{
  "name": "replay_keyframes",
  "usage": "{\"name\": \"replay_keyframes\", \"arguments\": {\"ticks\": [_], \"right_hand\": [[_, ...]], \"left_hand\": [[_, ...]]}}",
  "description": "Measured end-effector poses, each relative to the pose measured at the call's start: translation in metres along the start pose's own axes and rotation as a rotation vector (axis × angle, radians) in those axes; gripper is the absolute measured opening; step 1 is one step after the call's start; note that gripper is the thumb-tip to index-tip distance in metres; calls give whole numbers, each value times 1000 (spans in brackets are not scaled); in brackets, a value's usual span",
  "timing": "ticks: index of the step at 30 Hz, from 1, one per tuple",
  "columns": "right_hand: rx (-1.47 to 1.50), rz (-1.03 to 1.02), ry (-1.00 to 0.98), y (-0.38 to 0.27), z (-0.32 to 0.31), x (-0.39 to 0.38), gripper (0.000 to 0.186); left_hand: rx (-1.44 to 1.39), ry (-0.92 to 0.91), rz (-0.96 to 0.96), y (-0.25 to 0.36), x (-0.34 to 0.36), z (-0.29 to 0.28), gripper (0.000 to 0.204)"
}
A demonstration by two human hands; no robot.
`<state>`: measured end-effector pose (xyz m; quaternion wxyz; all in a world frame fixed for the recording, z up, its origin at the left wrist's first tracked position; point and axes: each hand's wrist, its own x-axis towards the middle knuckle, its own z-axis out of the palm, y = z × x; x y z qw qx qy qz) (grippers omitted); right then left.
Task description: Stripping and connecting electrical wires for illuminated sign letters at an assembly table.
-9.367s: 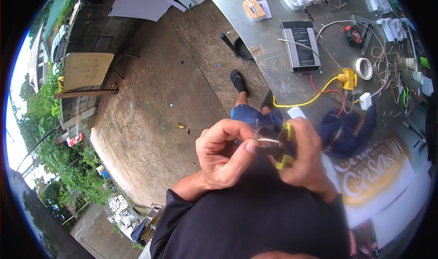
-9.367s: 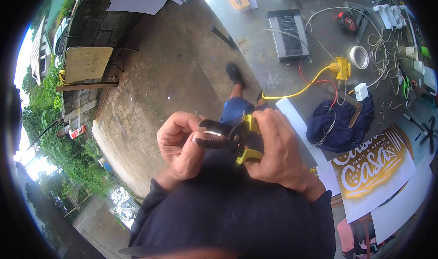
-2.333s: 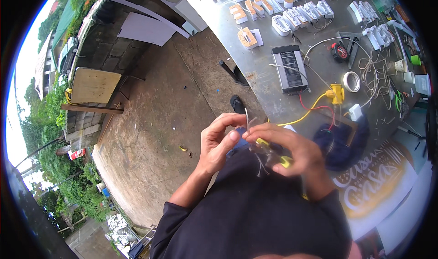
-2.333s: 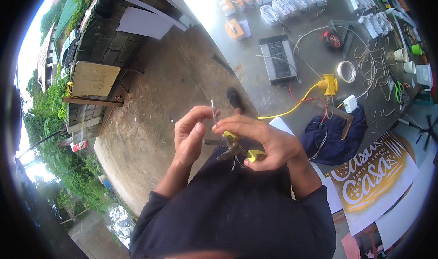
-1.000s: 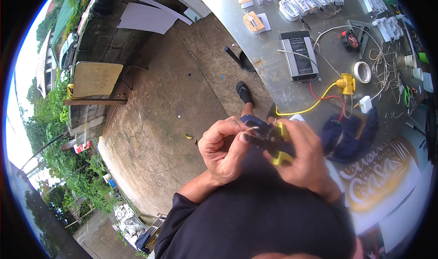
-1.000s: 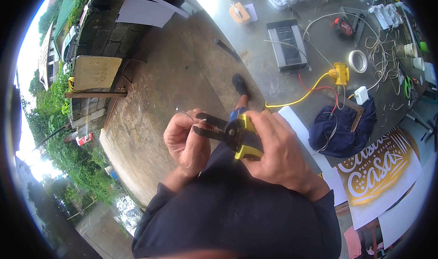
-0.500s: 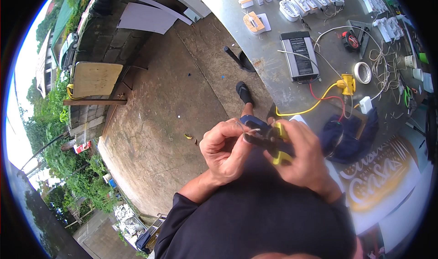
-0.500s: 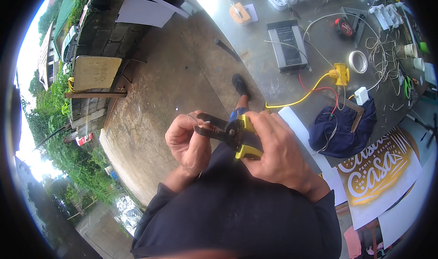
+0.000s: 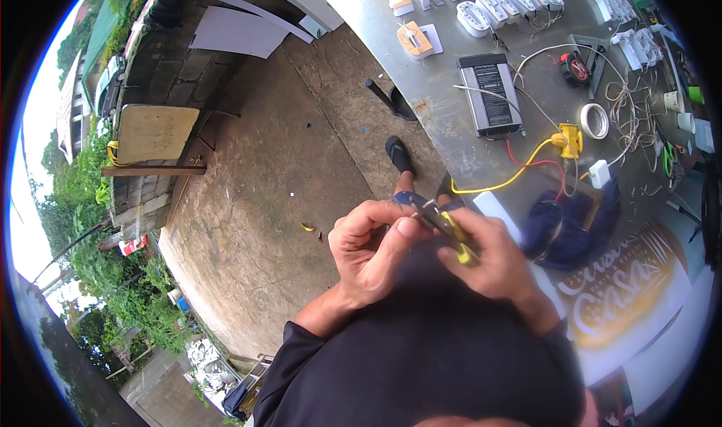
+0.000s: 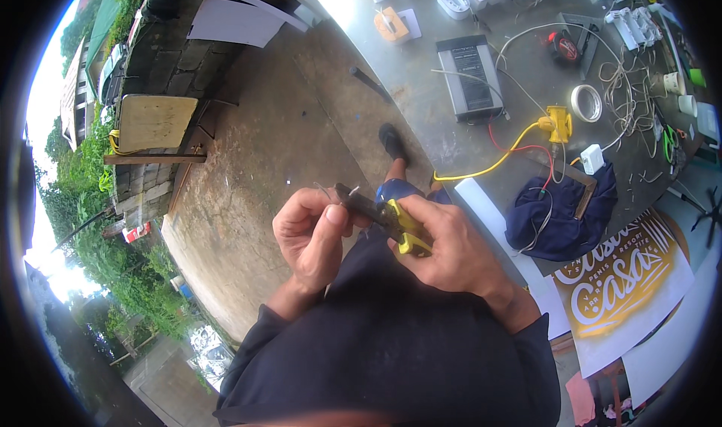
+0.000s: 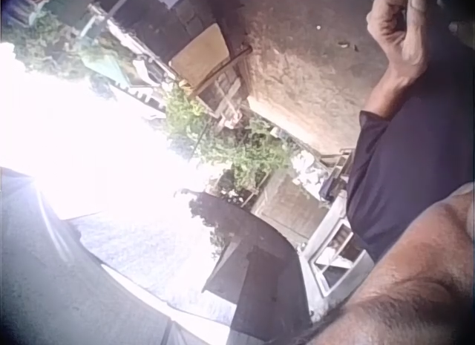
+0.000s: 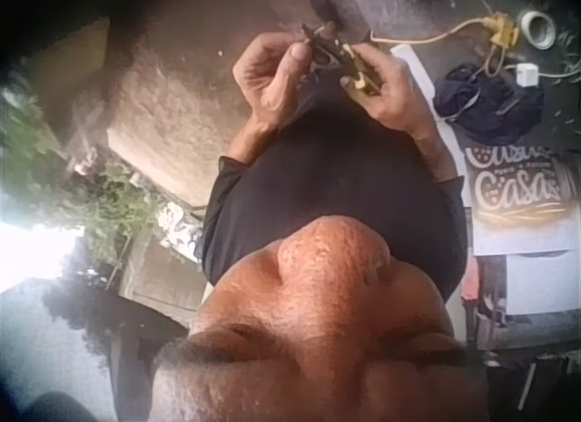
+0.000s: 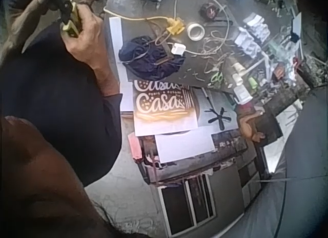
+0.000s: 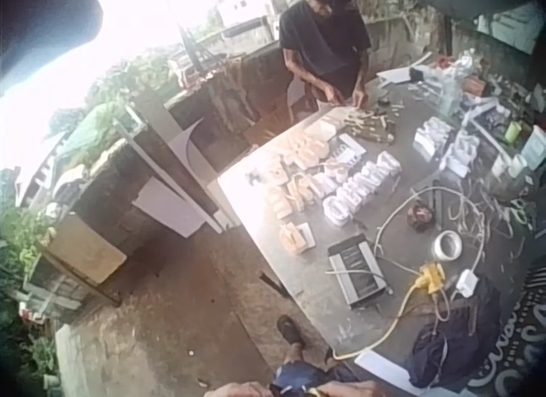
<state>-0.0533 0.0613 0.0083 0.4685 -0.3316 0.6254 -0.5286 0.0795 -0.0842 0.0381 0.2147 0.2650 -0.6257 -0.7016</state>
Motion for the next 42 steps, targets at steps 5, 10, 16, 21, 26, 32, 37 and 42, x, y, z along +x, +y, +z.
{"name": "replay_keyframes", "arguments": {"ticks": [5,10,16,21,26,32,37,42], "right_hand": [[46,89,-69,-1,1,1,30],[62,38,-27,3,4,3,28],[23,4,13,4,8,4,31],[-13,-1,51,3,10,4,36],[-82,-15,22,3,7,5,46],[-53,-11,35,12,10,6,34],[5,49,-36,17,11,3,36],[-27,13,-8,21,15,-4,35]], "left_hand": [[-52,-3,-16,-10,-2,-5,8],[-87,34,-18,-11,-2,-1,6],[0,100,17,-16,-7,-3,5],[28,92,39,-17,-6,-3,6],[44,114,34,-17,-7,-2,5],[52,102,12,-16,-5,0,5],[57,74,-5,-19,-7,-3,4],[-11,5,-121,-10,-10,-9,5]]}}
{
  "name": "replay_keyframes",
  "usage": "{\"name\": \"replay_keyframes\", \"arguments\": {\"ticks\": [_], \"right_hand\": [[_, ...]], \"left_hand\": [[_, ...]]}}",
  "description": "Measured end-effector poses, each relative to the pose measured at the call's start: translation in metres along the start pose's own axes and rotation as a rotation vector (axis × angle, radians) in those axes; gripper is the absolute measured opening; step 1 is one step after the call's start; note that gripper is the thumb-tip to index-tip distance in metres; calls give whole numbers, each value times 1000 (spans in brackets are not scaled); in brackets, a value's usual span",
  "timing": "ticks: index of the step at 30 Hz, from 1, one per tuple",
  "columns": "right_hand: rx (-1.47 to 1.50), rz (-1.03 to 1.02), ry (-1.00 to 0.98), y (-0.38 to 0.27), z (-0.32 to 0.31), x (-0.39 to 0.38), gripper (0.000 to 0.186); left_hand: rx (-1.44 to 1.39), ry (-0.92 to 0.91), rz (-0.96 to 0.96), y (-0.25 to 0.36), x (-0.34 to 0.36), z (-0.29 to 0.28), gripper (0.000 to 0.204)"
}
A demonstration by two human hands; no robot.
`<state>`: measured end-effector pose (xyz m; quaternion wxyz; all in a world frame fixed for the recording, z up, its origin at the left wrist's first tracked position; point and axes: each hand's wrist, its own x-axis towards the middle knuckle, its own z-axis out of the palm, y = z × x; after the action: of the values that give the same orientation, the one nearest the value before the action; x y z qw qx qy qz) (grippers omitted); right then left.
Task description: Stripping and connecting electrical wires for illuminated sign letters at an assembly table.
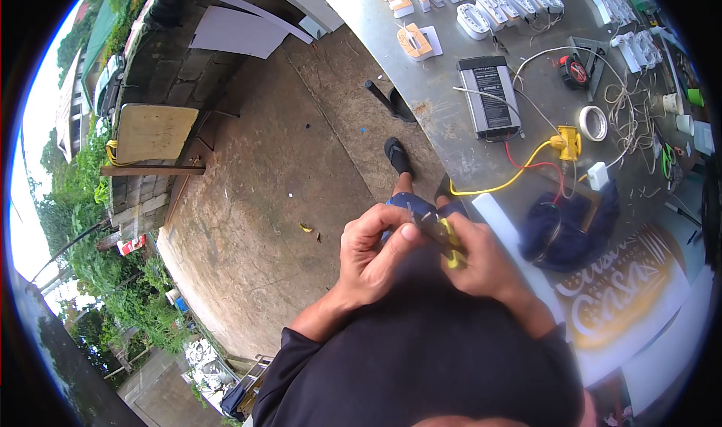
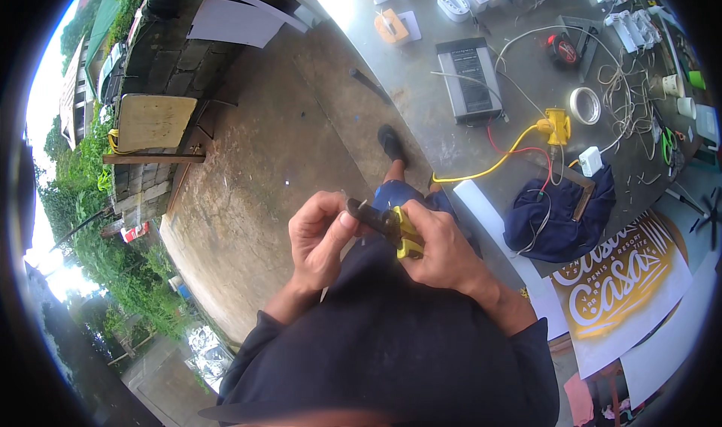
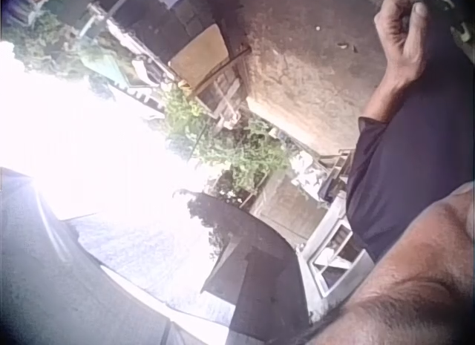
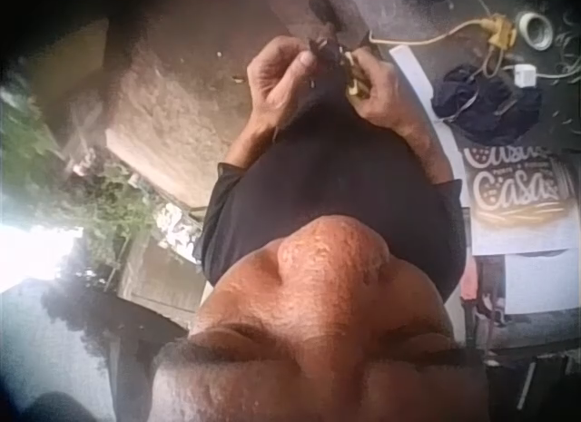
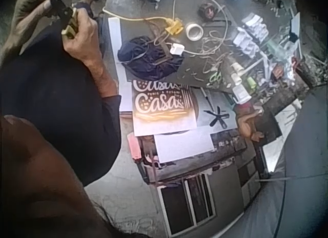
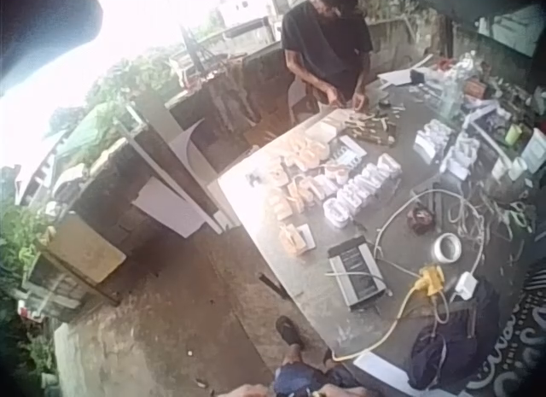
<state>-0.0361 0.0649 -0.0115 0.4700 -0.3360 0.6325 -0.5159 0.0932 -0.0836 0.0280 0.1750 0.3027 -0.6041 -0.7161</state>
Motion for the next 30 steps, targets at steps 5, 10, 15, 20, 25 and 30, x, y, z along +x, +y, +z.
{"name": "replay_keyframes", "arguments": {"ticks": [5,10,15,20,25,30], "right_hand": [[-51,-28,50,6,5,-10,32],[-140,-74,43,6,12,-19,27],[-127,-150,-15,12,19,-28,26],[-65,-163,-91,16,24,-27,27],[2,-152,-108,15,30,-25,28],[342,14,2,28,29,-32,19]], "left_hand": [[-93,-230,-350,14,-4,-20,14],[55,-335,-282,19,-6,-34,18],[282,-551,93,17,-9,-41,28],[295,-502,266,1,-25,-47,29],[165,-399,311,4,-30,-45,33],[132,-309,318,-5,-39,-62,33]]}}
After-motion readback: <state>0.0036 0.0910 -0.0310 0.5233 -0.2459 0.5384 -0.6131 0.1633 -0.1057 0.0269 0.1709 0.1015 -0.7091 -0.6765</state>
